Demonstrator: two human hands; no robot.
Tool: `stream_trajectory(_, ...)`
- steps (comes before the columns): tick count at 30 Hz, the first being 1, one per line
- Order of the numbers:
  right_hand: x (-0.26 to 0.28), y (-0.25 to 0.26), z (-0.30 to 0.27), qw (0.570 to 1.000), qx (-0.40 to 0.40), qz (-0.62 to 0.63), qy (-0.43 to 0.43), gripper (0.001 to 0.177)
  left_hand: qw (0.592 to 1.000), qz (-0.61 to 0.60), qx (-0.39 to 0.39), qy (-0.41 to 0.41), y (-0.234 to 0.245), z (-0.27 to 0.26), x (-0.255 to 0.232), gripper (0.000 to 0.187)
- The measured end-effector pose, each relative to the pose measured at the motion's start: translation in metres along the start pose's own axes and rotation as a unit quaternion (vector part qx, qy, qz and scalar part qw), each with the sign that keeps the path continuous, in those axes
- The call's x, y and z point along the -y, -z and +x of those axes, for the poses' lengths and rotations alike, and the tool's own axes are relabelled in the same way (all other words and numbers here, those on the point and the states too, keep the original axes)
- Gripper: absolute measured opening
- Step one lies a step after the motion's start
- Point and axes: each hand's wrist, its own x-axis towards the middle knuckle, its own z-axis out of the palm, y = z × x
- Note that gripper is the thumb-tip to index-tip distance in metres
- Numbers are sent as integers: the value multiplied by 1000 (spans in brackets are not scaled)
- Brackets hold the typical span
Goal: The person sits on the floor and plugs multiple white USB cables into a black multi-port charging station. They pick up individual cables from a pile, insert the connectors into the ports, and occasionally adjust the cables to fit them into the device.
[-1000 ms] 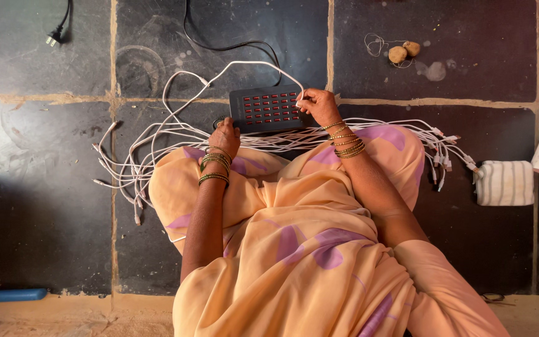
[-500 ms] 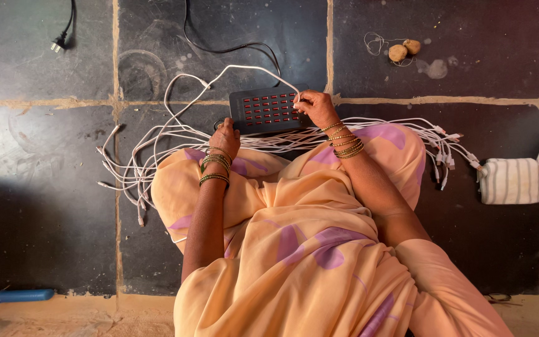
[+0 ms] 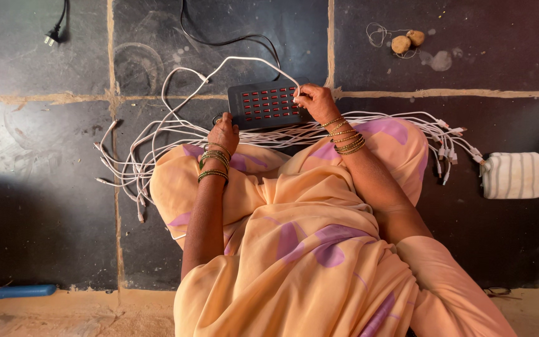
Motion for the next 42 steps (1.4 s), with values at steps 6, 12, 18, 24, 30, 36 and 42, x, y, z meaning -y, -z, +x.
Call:
stream_trajectory(6, -2, -1, 1, 999, -15, -23, 29, 6, 1000, -4, 3, 5, 3, 0, -2, 31)
stream_trajectory(12, -4, -4, 2, 998, -23, -21, 49, 7, 1000, -5, 8, 9, 4, 0, -3, 31)
stream_trajectory(18, 3, -7, 0, 994, -10, -86, 70, 6, 1000, -4, 15, 19, 4, 1, -4, 32)
stream_trajectory(24, 7, -8, 0, 976, -25, -173, 130, 4, 1000, -8, 2, 8, 2, 0, -1, 32)
stream_trajectory(30, 4, -7, 6, 978, -3, -178, 106, 5, 1000, -23, -9, -3, -1, 1, 0, 31)
stream_trajectory(36, 1, -3, 18, 978, 32, -189, 87, 6, 1000, -11, 1, -4, -1, 2, 1, 31)
stream_trajectory(42, -2, -15, 15, 968, 26, -233, 89, 3, 1000, -20, 3, -5, 0, 2, 0, 31)
